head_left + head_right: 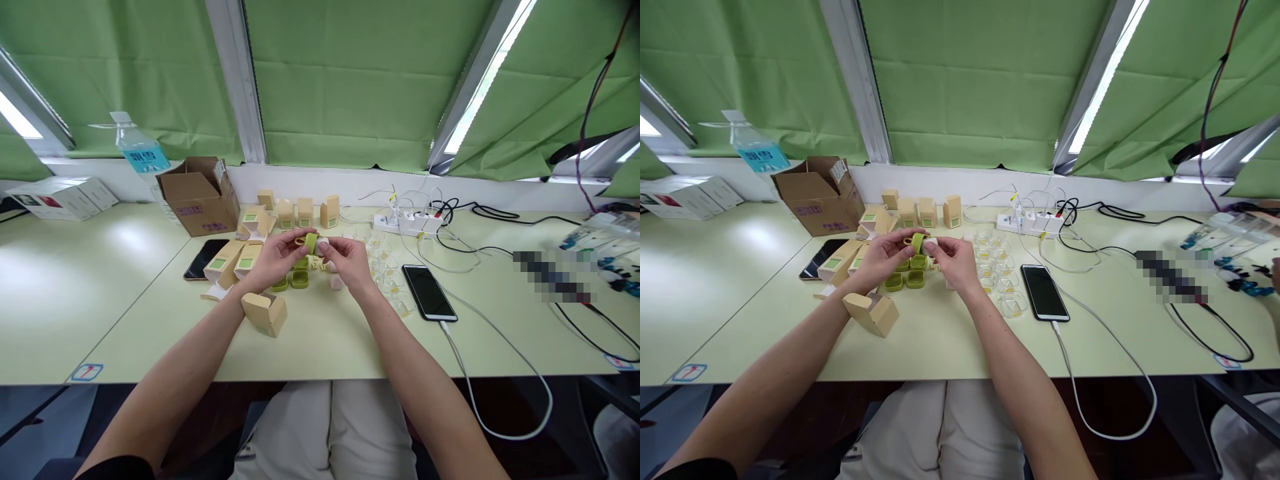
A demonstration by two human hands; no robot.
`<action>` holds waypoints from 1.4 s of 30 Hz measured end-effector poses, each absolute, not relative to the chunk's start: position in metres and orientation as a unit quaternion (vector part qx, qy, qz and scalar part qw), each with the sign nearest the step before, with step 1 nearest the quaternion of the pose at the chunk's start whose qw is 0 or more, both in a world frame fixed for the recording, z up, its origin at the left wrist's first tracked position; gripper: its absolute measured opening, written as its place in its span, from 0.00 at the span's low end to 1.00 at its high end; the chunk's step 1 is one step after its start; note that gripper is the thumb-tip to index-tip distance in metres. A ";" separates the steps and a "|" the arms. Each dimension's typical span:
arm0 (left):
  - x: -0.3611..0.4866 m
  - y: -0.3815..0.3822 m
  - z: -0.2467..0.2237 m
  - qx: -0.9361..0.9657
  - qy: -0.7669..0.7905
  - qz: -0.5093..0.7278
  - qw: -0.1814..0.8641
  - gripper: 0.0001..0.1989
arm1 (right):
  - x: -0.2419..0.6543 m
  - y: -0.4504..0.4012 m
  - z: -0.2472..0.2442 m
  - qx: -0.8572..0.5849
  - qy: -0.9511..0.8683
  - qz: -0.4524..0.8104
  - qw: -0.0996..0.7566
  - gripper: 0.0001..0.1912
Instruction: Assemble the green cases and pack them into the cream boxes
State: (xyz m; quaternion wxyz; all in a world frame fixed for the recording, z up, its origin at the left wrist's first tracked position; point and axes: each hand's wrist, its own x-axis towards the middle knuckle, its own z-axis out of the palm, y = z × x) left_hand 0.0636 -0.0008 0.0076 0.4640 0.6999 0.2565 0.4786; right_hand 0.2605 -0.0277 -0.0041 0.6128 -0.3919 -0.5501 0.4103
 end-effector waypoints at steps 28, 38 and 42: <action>0.062 0.002 0.006 0.706 0.287 0.493 0.419 0.33 | 0.248 -0.042 -0.015 -0.417 -0.637 0.134 0.634 0.26; 0.058 0.003 -0.001 0.693 0.202 0.389 0.573 0.29 | 0.257 -0.037 -0.027 -0.385 -0.757 -0.126 0.512 0.18; 0.057 0.004 -0.003 0.684 0.202 0.385 0.586 0.28 | 0.255 -0.038 -0.028 -0.388 -0.763 -0.126 0.502 0.19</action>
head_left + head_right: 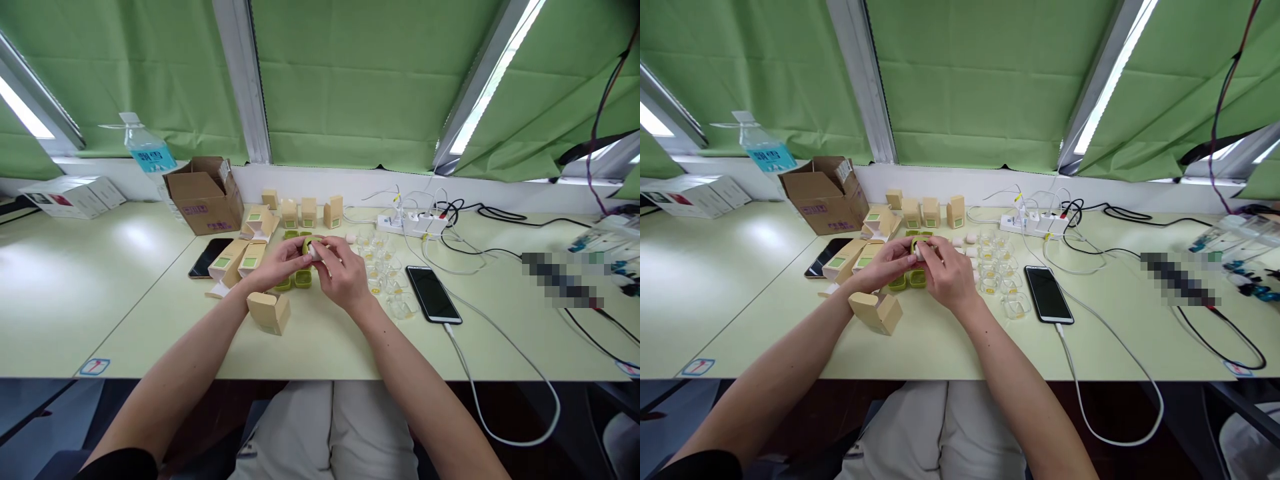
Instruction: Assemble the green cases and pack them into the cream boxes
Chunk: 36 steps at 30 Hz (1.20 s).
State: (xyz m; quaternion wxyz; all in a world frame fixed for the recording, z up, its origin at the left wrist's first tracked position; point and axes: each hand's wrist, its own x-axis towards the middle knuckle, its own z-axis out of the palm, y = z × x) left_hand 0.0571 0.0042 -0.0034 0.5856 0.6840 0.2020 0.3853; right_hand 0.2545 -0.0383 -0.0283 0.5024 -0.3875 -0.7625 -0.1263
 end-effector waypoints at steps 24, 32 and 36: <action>0.059 0.007 -0.006 0.696 0.192 0.417 0.553 0.35 | 0.246 -0.038 -0.033 -0.374 -0.741 -0.302 0.469 0.20; 0.061 0.009 -0.008 0.714 0.211 0.427 0.513 0.38 | 0.247 -0.036 -0.036 -0.386 -0.748 -0.286 0.459 0.20; 0.063 0.009 -0.010 0.718 0.206 0.435 0.502 0.36 | 0.248 -0.034 -0.037 -0.391 -0.746 -0.276 0.464 0.20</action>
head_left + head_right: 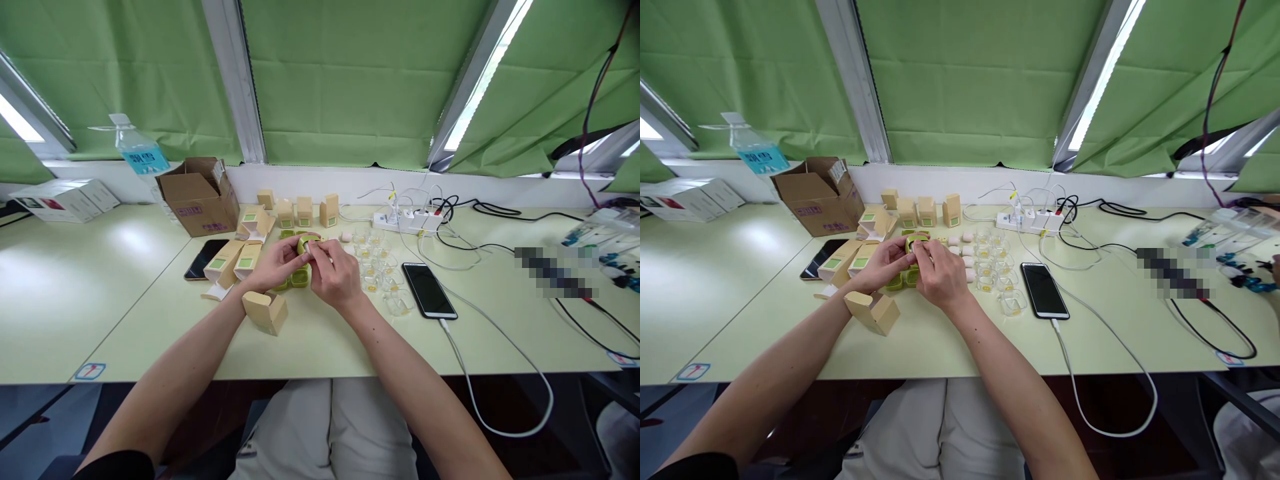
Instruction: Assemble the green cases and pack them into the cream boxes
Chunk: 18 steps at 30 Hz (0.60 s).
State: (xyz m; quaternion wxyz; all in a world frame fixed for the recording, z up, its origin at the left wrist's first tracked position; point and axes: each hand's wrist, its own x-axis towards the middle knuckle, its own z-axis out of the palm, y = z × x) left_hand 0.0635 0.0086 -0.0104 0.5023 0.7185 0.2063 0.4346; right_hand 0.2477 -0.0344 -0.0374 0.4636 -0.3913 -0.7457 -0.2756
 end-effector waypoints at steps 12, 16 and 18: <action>0.062 0.003 0.000 0.748 0.193 0.435 0.462 0.33 | 0.245 -0.036 -0.034 -0.393 -0.740 -0.304 0.454 0.21; 0.064 0.004 -0.001 0.751 0.200 0.437 0.453 0.31 | 0.243 -0.037 -0.034 -0.406 -0.734 -0.311 0.447 0.20; 0.064 0.006 -0.003 0.751 0.201 0.436 0.452 0.31 | 0.243 -0.037 -0.034 -0.407 -0.733 -0.312 0.446 0.20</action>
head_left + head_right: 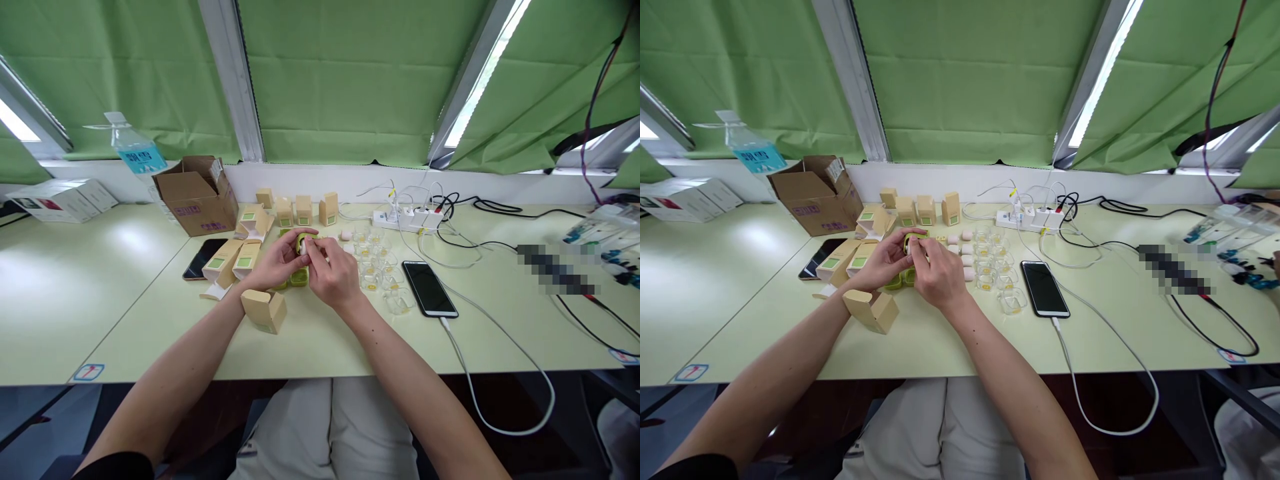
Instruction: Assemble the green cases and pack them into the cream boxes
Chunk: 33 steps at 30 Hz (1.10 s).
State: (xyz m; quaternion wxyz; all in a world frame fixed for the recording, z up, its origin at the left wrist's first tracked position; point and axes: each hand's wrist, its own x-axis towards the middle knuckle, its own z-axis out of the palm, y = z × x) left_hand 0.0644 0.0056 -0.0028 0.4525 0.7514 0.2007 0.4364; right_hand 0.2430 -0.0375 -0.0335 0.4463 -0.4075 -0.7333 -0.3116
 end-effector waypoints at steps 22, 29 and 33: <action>0.054 0.022 -0.012 0.596 0.170 0.471 0.628 0.29 | 0.247 -0.050 -0.021 -0.428 -0.769 -0.123 0.458 0.33; 0.045 0.029 -0.010 0.572 0.215 0.543 0.575 0.38 | 0.321 -0.097 -0.002 -0.565 -0.688 -0.186 0.416 0.09; 0.049 0.027 -0.008 0.571 0.231 0.564 0.550 0.36 | 0.367 -0.141 -0.010 -0.663 -0.648 -0.222 0.303 0.03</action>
